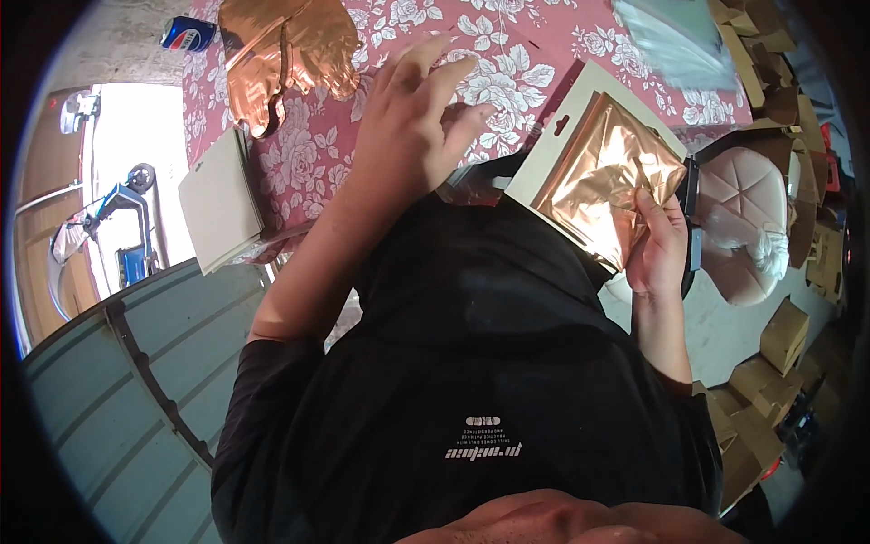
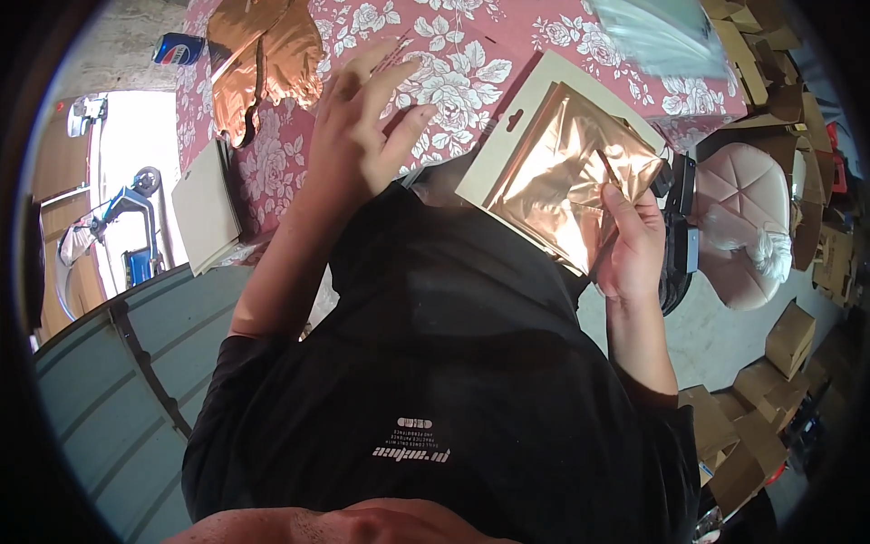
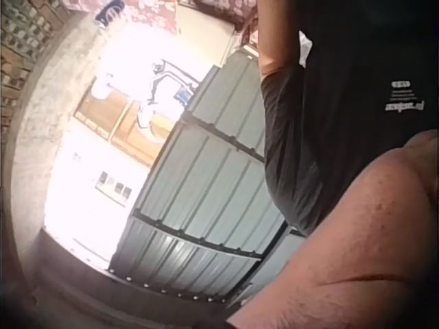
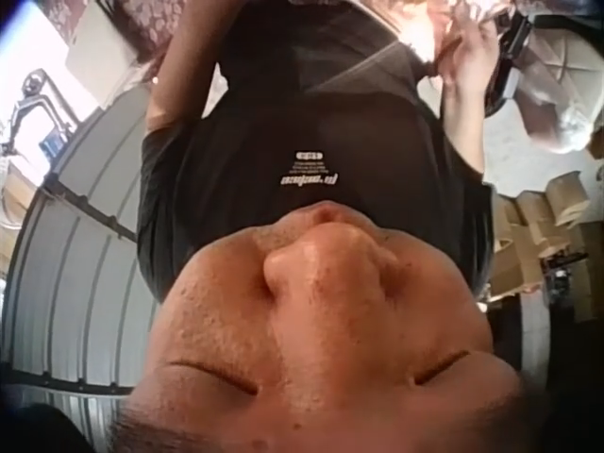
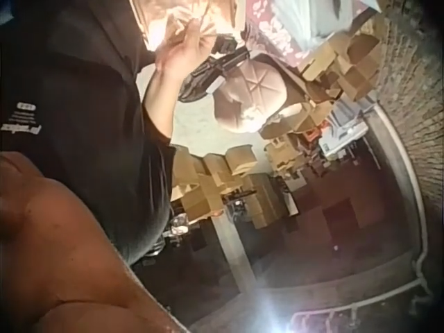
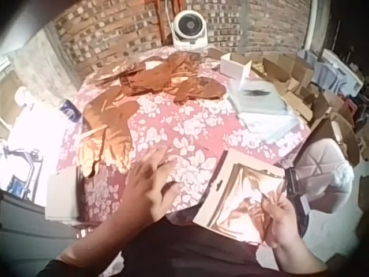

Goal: Manual packaging of gold foil sheets into card backing and plastic sleeves.

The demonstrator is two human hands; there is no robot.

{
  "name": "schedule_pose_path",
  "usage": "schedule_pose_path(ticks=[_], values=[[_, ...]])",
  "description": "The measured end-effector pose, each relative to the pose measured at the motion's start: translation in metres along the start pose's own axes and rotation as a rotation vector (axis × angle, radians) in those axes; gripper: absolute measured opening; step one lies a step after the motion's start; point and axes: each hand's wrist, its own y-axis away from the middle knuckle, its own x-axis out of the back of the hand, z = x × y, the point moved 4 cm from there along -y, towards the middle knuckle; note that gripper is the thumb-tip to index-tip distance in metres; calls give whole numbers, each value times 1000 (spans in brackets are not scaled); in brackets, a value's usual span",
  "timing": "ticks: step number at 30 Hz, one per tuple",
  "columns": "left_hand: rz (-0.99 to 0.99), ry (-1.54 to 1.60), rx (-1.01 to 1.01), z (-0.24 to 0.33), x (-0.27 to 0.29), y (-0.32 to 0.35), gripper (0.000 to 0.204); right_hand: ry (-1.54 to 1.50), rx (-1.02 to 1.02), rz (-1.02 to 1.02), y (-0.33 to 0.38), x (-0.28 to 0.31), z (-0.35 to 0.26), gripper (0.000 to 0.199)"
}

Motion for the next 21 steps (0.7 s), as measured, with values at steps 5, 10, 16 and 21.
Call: schedule_pose_path(ticks=[5,10,16,21], values=[[-80,100,30,5,-8,12,39,16,-40,27,15,-13,-13,23],[-116,115,87,8,-4,19,26,79,-126,-37,22,-10,-10,29],[-100,99,77,6,-8,22,24,128,-204,-139,26,-14,-8,34],[-66,104,89,6,-10,22,23,118,-253,-201,25,-15,-5,29]])
